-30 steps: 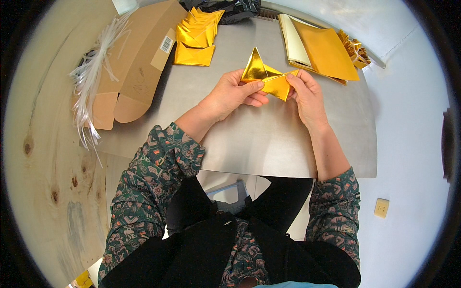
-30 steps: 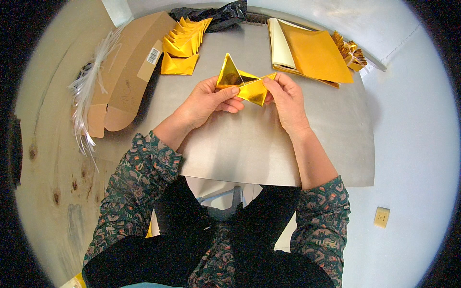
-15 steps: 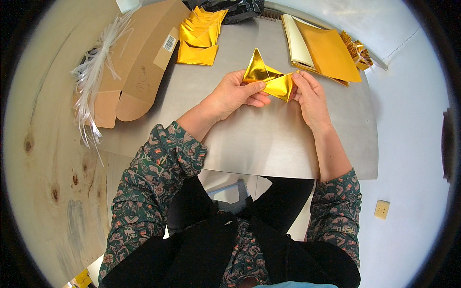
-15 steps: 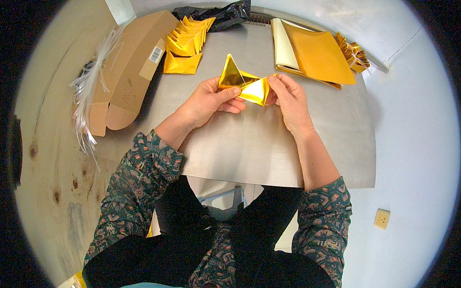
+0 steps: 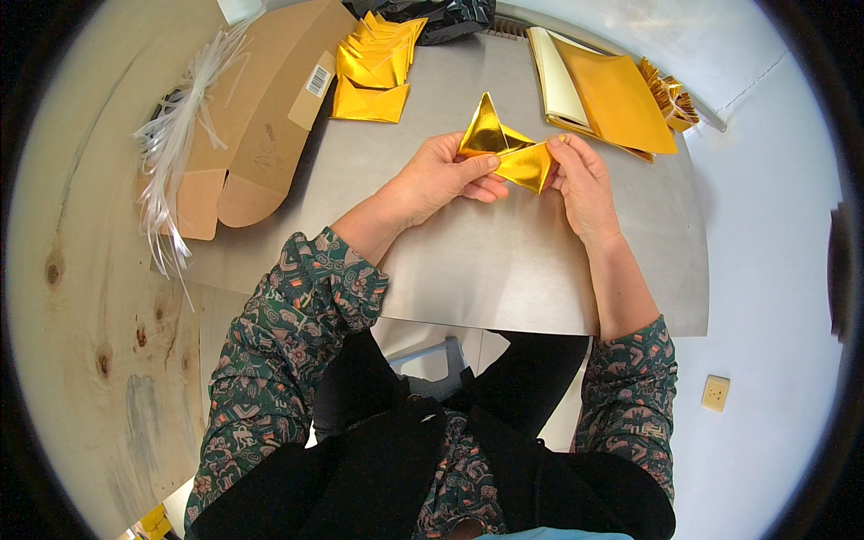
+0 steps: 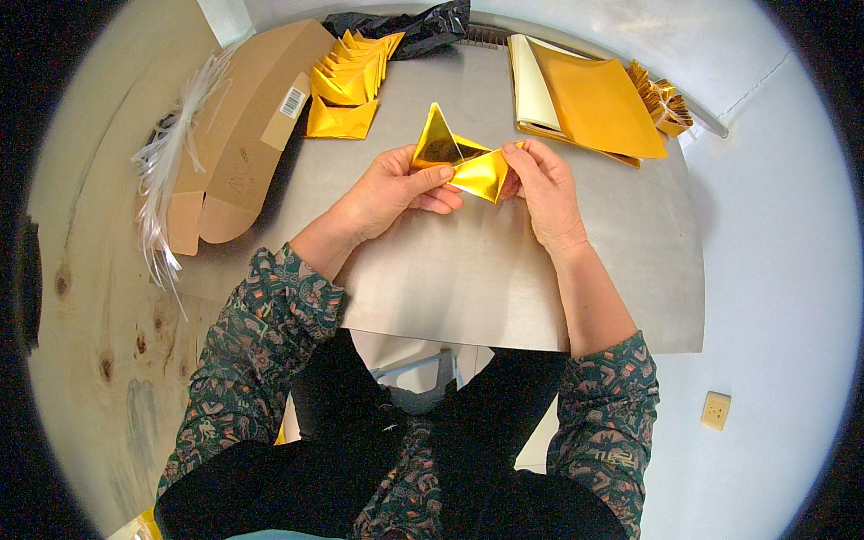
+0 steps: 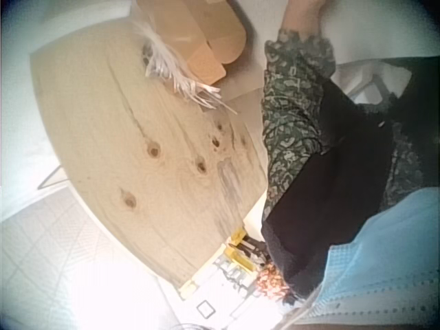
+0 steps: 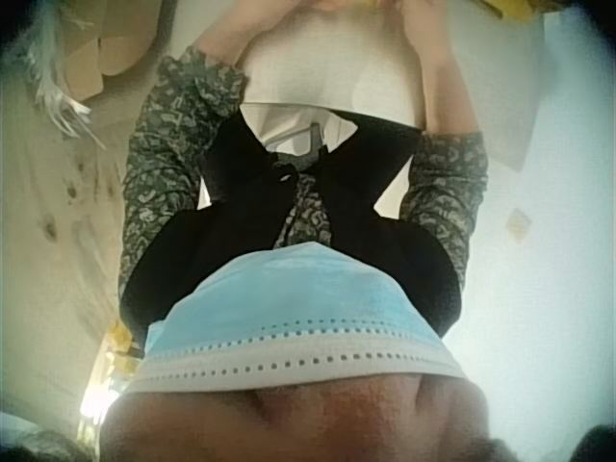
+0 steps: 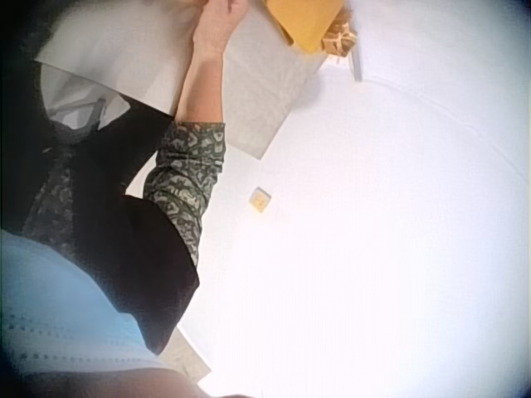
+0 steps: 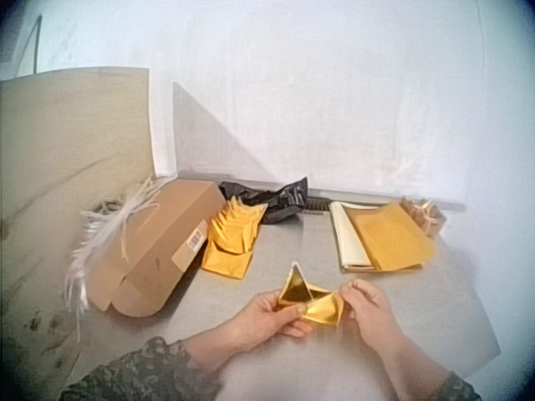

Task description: The person folds a yellow sheet of paper by hand into a triangular origami shape. They make multiple precise folds, tuck flaps, and adjust the shape to form a small three-dimensional packet, then place it on a stack of similar finished pieces.

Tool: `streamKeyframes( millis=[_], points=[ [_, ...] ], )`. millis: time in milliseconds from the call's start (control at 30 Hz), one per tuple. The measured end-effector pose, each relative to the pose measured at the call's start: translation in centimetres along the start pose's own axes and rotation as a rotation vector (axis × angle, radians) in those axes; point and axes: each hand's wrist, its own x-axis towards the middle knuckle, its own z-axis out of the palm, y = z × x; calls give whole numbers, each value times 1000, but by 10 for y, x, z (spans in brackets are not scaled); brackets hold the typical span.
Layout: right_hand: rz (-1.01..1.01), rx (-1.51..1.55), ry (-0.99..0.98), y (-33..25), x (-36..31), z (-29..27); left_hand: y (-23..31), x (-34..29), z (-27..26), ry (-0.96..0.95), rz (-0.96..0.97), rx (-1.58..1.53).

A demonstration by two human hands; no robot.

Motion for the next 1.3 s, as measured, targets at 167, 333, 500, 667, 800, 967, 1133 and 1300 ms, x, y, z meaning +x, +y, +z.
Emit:
streamKeyframes(
  millis=[167, 333, 500, 667, 800, 967, 1133, 1300],
  points=[
    [-36, -21, -57, 3, 3, -5, -1, 2, 0, 3, -5, 9],
    [-26, -42, -44, 2, 3, -6, -2, 1, 0, 3, -12, 12],
    [-41, 13, 0, 1, 2, -1, -2, 1, 0, -4, -5, 5],
    [-20, 9, -12, -4, 1, 0, -2, 2, 0, -6, 2, -3],
    [33, 45, -50, -10, -1, 3, -2, 2, 0, 53, 2, -16],
    [57, -56, -86, -10, -3, 4, 0, 2, 0, 81, 0, -28],
    [38, -89, -130, -2, 1, -2, 0, 1, 2, 74, 8, -26],
    [-13, -118, -177, 0, 4, -8, 2, 2, 0, 67, -12, -32]
  ],
)
